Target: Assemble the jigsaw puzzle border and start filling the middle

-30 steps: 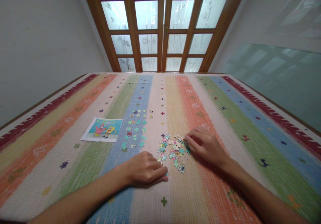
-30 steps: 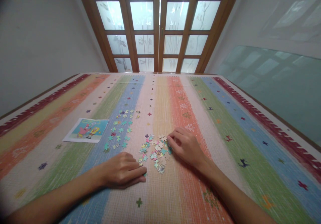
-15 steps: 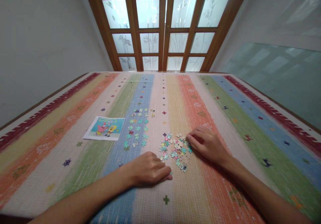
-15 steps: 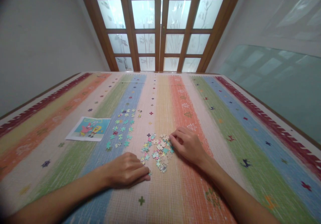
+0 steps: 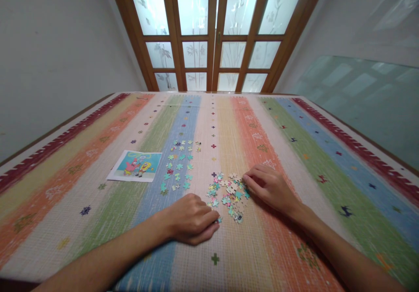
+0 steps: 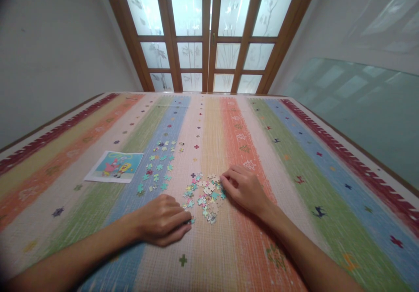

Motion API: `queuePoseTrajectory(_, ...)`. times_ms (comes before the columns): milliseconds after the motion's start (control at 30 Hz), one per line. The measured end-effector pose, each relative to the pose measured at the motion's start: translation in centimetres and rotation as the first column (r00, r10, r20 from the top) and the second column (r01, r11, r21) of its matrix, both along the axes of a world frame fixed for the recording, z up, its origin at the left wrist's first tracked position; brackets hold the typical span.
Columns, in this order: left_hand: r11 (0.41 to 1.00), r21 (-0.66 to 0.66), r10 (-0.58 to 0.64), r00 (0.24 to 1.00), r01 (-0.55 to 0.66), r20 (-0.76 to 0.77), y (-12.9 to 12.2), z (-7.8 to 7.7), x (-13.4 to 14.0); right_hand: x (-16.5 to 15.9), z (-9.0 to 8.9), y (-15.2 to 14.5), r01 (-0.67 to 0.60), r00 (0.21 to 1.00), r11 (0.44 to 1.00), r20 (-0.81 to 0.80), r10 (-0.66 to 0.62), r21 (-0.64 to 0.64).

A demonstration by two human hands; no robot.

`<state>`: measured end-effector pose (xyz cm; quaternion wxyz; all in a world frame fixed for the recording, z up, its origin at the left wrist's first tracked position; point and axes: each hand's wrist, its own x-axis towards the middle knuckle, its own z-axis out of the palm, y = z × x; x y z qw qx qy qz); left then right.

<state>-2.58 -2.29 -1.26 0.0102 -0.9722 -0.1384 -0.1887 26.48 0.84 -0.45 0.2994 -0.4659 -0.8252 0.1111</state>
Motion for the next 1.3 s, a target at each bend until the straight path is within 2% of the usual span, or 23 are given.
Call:
queuePoseTrajectory(333,0.999,0.047,0.014,1.000,-0.015,0.021,0.4,-0.5,-0.1,0.3,-0.7,0.1,-0.014,1.000,0.998,0.022,0.013,0.064)
queuePoseTrajectory(533,0.998,0.066,0.020,0.999,-0.021,0.030,0.4,-0.4,-0.1,0.2,-0.4,0.0,-0.028,0.999,0.998,0.036,0.026,0.058)
queuePoseTrajectory(800,1.000,-0.010,-0.021,0.999,0.021,-0.027,0.4,0.4,-0.5,0.3,-0.5,0.1,-0.040,0.998,0.998,0.043,0.038,0.037)
queuePoseTrajectory(1000,1.000,0.007,-0.021,1.000,0.021,-0.003,0.6,0.3,-0.5,0.4,-0.7,0.2,-0.044,0.998,0.998,0.044,0.042,0.039)
queuePoseTrajectory(1300,0.998,0.056,-0.001,1.000,-0.001,0.028,0.7,-0.1,-0.4,0.2,-0.1,0.0,-0.052,0.997,0.996,0.052,0.056,-0.070)
